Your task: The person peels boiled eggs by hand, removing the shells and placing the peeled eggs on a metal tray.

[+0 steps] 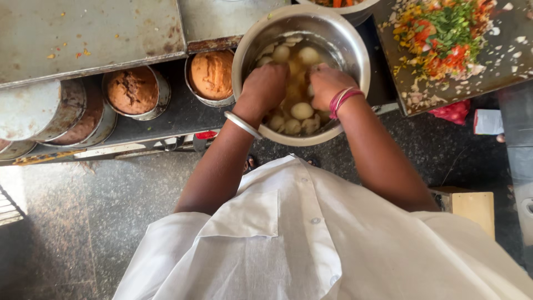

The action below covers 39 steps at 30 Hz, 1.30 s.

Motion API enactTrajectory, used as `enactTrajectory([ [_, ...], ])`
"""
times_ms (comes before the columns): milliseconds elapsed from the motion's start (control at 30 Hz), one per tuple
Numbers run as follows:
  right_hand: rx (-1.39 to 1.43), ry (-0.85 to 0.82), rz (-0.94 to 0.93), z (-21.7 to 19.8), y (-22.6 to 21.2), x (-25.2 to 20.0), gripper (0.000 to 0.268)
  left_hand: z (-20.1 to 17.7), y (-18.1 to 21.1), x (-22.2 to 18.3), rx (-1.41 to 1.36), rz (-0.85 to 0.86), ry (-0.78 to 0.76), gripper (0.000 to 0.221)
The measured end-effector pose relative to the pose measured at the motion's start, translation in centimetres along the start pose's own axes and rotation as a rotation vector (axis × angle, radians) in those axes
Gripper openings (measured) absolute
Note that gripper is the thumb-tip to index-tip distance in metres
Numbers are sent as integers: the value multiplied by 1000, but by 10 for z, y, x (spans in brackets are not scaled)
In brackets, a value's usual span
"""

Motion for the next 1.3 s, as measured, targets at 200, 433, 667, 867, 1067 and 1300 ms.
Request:
enactTrajectory([
  [200, 471, 302, -146, -28, -4, -11, 63, -59, 16, -23, -232, -29, 331, 23],
  [433, 546, 244, -461, -31, -36, -33, 29, -100, 5, -42, -522, 109, 807, 18],
  [667, 528, 142, -580, -20, -65, -65, 29, -93, 8, -39, -450, 65, 761, 18],
  [867, 791, 119, -713, -15, -52, -46, 40, -89, 6, -35, -475, 28, 698, 15],
  [1067, 1941, 208, -544, -36, 3, -23, 30, -108, 22, -53, -712, 340, 546, 29],
  [1300, 1621, 462, -487, -32, 9, -20, 33, -117, 47, -59, -704, 464, 489, 58],
])
Point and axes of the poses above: each hand's wrist, its own x-axis towards the middle knuckle, its own z-axis out of the palm, y = z × x, the point moved 7 cm from there along x, towards the middle knuckle, and after that the axes turned 4 degrees about -z, right-handed, at the moved point
